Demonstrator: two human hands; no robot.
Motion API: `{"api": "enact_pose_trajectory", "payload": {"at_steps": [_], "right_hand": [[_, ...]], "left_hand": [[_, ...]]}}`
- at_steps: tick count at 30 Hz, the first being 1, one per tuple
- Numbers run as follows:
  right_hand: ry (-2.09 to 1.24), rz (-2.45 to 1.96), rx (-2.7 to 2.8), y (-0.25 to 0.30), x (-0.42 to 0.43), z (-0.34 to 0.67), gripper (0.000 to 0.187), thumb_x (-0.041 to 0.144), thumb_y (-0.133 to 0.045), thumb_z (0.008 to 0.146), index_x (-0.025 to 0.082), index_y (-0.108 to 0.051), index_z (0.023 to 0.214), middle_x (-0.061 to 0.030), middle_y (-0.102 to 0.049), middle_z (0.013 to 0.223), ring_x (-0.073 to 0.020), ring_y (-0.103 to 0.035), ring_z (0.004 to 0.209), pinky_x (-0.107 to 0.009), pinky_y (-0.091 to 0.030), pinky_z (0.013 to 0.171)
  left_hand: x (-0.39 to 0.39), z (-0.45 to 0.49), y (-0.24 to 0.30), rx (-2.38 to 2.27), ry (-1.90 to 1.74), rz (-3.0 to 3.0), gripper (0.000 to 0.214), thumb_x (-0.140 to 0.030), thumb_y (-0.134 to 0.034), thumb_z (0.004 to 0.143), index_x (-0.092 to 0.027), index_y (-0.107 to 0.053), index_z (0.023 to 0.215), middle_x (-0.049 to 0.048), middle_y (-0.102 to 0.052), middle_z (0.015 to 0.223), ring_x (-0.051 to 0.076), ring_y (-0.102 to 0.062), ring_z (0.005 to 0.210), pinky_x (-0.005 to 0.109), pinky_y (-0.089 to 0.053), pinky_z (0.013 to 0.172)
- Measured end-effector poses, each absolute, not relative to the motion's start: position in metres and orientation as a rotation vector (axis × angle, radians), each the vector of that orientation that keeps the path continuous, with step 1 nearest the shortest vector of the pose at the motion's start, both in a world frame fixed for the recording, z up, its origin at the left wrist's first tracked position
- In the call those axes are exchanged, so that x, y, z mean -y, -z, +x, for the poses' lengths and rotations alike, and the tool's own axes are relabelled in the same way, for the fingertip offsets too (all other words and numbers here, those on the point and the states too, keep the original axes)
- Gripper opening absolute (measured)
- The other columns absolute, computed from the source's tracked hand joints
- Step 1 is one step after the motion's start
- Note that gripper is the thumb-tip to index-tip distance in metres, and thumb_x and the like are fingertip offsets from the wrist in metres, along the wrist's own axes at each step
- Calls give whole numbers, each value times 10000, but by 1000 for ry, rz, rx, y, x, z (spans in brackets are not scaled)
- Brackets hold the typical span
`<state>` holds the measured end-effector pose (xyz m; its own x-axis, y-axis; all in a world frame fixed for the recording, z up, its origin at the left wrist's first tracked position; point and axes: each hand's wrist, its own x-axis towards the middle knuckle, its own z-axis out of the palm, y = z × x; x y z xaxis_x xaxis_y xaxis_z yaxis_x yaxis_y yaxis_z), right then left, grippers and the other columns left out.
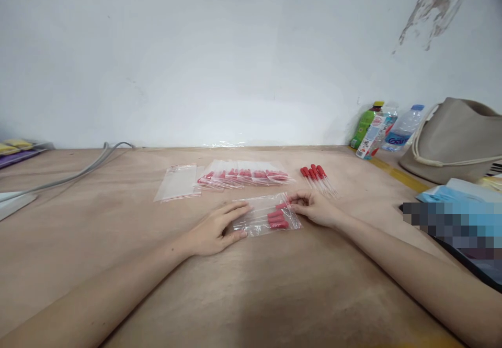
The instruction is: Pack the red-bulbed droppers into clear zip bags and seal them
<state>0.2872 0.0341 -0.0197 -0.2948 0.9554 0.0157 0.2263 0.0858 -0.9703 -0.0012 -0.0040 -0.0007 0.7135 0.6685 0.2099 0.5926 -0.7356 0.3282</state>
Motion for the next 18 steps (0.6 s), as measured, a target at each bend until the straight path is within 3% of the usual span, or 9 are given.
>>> {"api": "enact_pose_trajectory", "payload": {"at_steps": [4,9,11,15,18], "right_hand": [[-1171,-1172,1659,25,-33,275,293,424,-716,568,168,-635,686,3,-632,614,-123,-555,567,-263,-439,564],[-1186,-1117,1846,16,-34,284,322,466,-585,686,178,-665,808,-36,-681,802,-178,-610,762,-319,-466,708],[-847,-1333,1892,8,-42,296,291,416,-566,705,173,-668,828,-45,-675,810,-185,-594,750,-320,-449,692],[144,-1797,1842,-4,-62,316,234,324,-503,752,176,-678,799,-85,-633,859,-226,-527,845,-356,-376,743],[500,-1926,1821,-3,-75,318,289,377,-468,782,181,-679,806,-106,-592,958,-263,-463,960,-408,-313,800]], "left_hand": [[3,-2,2,-1009,-469,2685,516,-396,-465,886,-253,-330,1363,90,-370,1392,245,-375,1260,444,-341,1026],[3,-2,4,-1019,-474,2689,539,-409,-470,882,-252,-311,1372,90,-367,1395,247,-369,1265,445,-341,1027],[3,-2,4,-1047,-465,2678,545,-420,-473,877,-228,-327,1365,101,-345,1407,255,-358,1272,445,-336,1032],[2,-2,4,-1065,-462,2663,527,-428,-485,866,-187,-384,1324,123,-340,1403,258,-359,1271,438,-333,1036],[3,-2,4,-1045,-514,2640,469,-399,-502,862,-195,-417,1275,117,-365,1378,242,-383,1252,414,-351,1025]]}}
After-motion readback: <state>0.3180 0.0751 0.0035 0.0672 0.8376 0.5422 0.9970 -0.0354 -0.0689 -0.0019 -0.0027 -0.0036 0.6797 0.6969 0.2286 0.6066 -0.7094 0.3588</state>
